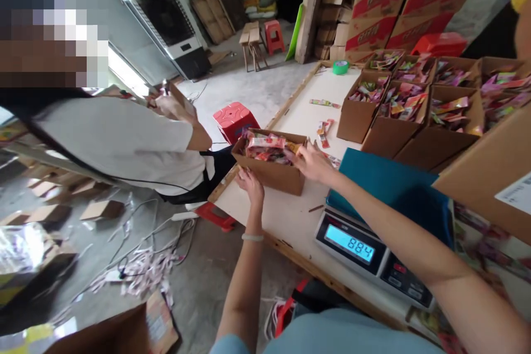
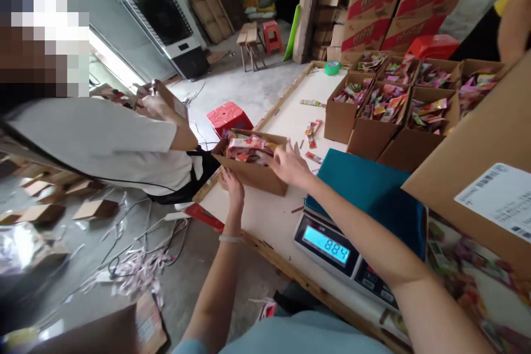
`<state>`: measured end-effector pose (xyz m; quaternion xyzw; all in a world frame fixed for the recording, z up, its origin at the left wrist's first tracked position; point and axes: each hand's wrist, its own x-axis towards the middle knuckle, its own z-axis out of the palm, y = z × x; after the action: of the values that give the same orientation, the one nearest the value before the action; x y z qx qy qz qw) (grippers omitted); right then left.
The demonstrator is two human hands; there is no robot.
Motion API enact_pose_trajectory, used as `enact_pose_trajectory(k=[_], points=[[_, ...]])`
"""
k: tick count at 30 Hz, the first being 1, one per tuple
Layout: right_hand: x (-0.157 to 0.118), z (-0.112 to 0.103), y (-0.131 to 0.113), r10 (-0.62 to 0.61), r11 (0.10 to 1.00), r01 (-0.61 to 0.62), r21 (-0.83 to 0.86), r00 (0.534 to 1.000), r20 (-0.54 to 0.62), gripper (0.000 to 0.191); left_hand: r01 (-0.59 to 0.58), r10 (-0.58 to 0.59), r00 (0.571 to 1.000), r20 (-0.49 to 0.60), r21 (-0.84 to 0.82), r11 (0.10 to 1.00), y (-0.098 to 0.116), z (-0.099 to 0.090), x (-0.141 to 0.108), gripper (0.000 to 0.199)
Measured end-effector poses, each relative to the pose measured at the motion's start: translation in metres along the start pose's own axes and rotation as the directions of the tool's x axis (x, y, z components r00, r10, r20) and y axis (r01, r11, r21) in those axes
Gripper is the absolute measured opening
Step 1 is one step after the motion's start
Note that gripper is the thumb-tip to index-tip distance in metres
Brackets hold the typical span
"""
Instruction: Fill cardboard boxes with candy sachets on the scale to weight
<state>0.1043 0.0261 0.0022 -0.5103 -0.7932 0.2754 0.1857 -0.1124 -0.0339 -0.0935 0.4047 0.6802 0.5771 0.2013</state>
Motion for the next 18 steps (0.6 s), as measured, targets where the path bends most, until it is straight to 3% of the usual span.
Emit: enact_pose_trajectory(k=[2,4,5,7,9,10,15,18], points=[[0.015,-0.013,-0.006,-0.036,0.999,0.034,-0.035,0.998,-0.055,0.049,-0.107,0.121,0.974,-0.192,0.084,0.991,0.017,-0.004,-0.003,0.081],[0.030,-0.023,-0.024,-0.050,0.986,0.047,-0.160,0.999,-0.015,0.039,-0.264,0.309,0.910,-0.277,0.189,0.946,0.041,-0.003,-0.002,0.078],[0.035,-0.027,-0.035,-0.036,0.973,0.041,-0.229,0.999,0.028,0.040,-0.344,0.401,0.880,-0.254,0.240,0.908,0.054,-0.002,0.000,0.075],[0.043,-0.029,-0.054,0.006,0.944,0.022,-0.329,0.997,0.083,0.040,-0.464,0.514,0.853,-0.088,0.321,0.825,0.075,0.001,0.008,0.068],[0.047,-0.028,-0.063,0.002,0.924,0.014,-0.382,0.999,0.041,0.036,-0.526,0.507,0.847,0.160,0.391,0.755,0.088,0.006,0.020,0.052],[0.048,-0.029,-0.064,-0.017,0.917,0.019,-0.399,1.000,0.009,0.034,-0.538,0.489,0.841,0.230,0.443,0.717,0.090,0.008,0.026,0.045],[0.027,-0.052,-0.048,-0.159,0.906,0.088,-0.415,0.978,-0.138,0.022,-0.533,0.469,0.840,0.271,0.570,0.625,0.091,0.011,0.040,0.045],[0.001,-0.071,-0.031,-0.200,0.931,0.083,-0.355,0.931,-0.306,0.035,-0.513,0.448,0.855,0.261,0.552,0.657,0.095,0.009,0.038,0.042]])
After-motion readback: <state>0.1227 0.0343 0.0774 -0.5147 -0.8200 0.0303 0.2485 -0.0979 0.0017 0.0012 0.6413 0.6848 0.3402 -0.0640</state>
